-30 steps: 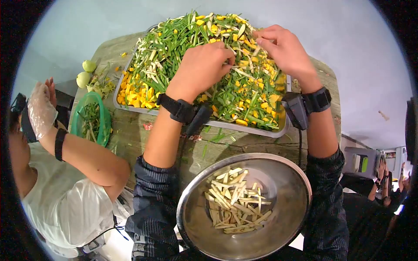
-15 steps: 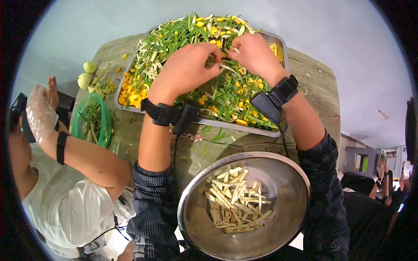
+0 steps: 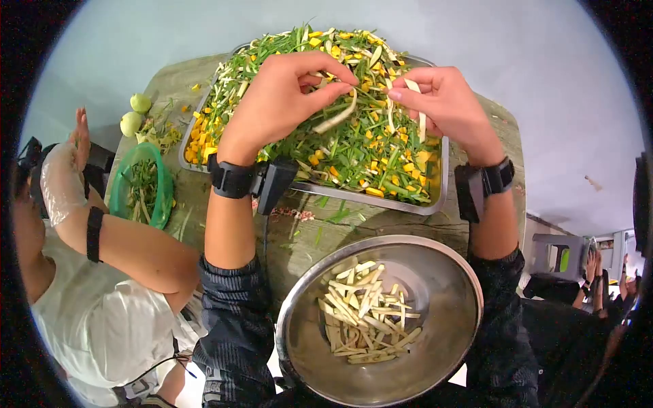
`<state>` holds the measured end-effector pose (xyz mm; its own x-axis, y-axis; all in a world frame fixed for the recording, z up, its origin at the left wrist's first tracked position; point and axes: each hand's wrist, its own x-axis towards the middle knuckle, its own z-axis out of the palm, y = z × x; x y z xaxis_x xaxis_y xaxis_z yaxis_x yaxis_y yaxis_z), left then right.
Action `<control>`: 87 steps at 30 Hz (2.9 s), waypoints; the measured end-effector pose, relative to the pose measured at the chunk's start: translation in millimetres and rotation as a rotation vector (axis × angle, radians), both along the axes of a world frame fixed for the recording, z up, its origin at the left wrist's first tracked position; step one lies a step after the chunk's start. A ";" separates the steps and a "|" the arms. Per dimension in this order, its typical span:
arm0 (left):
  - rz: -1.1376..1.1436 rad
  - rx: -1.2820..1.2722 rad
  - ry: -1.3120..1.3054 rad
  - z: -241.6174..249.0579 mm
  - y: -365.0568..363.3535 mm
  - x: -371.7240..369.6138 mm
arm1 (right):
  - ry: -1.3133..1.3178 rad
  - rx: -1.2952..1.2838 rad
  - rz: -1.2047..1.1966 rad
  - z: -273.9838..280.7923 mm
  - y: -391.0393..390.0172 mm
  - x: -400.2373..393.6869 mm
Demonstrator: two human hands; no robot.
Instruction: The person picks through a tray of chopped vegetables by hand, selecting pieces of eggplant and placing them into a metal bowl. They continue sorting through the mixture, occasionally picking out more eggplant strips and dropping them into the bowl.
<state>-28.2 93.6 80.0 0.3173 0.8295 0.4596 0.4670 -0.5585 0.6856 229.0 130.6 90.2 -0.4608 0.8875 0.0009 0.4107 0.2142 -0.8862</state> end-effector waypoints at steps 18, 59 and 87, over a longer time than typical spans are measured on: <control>0.155 -0.145 -0.041 -39.4 20.5 23.9 | 0.392 -0.391 0.024 -50.6 -11.9 4.7; -0.290 -0.134 0.057 29.2 -37.2 13.0 | 0.137 0.143 1.230 42.7 -90.3 27.6; -0.389 -0.340 0.409 40.5 -51.7 12.6 | -0.031 0.480 0.023 -91.0 18.6 8.1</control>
<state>-15.6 41.9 120.5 0.7169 0.6965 -0.0291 0.5349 -0.5229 0.6637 237.1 149.2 -0.8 -0.4871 0.7796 0.3937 0.4258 0.6056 -0.6723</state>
